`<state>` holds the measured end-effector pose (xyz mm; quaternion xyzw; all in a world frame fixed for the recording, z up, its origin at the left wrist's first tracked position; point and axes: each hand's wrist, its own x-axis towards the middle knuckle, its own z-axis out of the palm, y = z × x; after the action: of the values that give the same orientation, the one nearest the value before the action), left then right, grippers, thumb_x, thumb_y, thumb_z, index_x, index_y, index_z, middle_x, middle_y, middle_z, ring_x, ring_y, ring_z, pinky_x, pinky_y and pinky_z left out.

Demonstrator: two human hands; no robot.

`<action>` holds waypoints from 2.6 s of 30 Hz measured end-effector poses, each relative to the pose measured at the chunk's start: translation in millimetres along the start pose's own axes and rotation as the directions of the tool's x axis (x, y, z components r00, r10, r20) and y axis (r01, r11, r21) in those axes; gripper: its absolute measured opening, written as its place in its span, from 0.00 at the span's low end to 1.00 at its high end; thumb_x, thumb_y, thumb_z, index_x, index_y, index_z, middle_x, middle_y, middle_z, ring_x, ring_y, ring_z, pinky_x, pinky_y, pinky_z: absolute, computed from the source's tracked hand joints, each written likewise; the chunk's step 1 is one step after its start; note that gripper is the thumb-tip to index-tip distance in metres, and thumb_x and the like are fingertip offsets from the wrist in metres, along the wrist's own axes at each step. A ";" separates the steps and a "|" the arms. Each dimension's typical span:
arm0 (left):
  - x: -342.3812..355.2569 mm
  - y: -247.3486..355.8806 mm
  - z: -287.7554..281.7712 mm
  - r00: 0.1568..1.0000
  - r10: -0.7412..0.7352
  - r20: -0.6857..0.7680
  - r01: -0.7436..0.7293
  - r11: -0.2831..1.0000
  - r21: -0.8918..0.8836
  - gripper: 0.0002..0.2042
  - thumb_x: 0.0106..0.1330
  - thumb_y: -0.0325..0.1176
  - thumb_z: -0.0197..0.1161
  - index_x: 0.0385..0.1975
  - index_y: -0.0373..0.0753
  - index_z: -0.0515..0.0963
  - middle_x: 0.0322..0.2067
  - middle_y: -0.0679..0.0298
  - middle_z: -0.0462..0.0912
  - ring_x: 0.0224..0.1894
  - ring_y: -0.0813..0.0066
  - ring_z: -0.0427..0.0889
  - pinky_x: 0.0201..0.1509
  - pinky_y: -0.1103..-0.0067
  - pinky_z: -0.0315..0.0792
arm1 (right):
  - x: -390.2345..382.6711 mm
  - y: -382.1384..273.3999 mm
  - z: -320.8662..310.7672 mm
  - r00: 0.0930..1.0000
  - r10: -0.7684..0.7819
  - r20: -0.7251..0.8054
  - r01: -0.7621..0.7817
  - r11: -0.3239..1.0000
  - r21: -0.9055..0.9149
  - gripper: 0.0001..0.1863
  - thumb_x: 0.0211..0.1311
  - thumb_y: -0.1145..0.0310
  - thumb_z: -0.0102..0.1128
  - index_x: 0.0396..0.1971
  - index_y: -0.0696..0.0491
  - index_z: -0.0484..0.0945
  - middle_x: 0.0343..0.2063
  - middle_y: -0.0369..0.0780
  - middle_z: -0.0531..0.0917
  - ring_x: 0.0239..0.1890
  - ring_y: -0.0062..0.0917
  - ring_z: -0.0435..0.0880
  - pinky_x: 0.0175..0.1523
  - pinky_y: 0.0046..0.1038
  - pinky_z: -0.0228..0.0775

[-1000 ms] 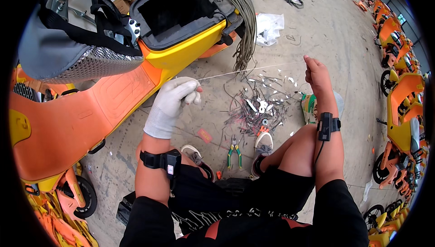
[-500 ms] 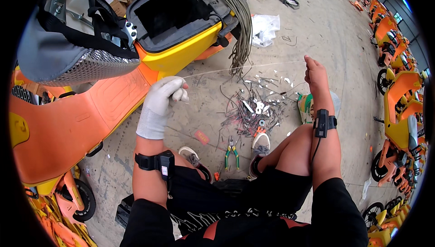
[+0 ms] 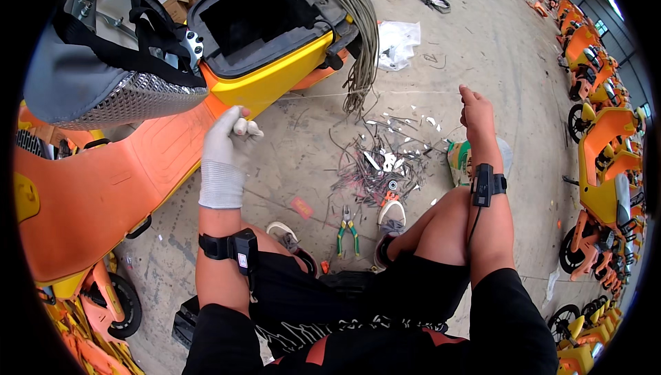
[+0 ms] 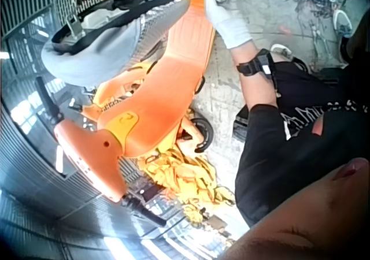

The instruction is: The person uses pliers to cut a wire and then twists the ends of wires together by hand while sitting near an electric scooter.

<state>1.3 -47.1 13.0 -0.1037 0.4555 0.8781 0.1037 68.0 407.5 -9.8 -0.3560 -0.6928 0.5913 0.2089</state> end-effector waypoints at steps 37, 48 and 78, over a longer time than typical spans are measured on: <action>-21.6 -42.4 57.0 0.835 -0.272 0.479 -0.215 0.640 0.738 0.14 0.72 0.37 0.55 0.37 0.30 0.79 0.23 0.68 0.76 0.29 0.82 0.73 0.38 0.82 0.68 | -125.3 -25.3 104.8 0.723 -0.186 0.666 0.346 0.931 -0.115 0.21 0.65 0.57 0.65 0.20 0.58 0.76 0.15 0.29 0.69 0.21 0.13 0.63 0.26 0.23 0.60; -14.9 -24.0 37.9 0.857 -0.304 0.416 -0.072 0.729 0.681 0.11 0.72 0.35 0.54 0.34 0.33 0.76 0.23 0.69 0.72 0.30 0.79 0.75 0.40 0.82 0.69 | -52.7 -21.2 60.8 0.938 -0.133 0.321 0.149 0.989 -0.025 0.21 0.64 0.54 0.64 0.20 0.55 0.74 0.14 0.27 0.66 0.16 0.11 0.59 0.22 0.21 0.50; -16.9 -15.5 26.9 0.849 -0.310 0.428 -0.004 0.806 0.592 0.10 0.72 0.34 0.54 0.35 0.32 0.76 0.22 0.69 0.70 0.32 0.76 0.78 0.42 0.78 0.74 | -8.8 -9.4 26.0 0.999 -0.033 0.002 0.032 0.990 0.139 0.16 0.66 0.57 0.61 0.25 0.52 0.71 0.12 0.26 0.59 0.13 0.12 0.53 0.19 0.22 0.44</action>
<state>19.4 -17.8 20.7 0.1282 0.6435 0.6840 0.3187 53.0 383.1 -5.1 -0.3281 -0.6562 0.6353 0.2412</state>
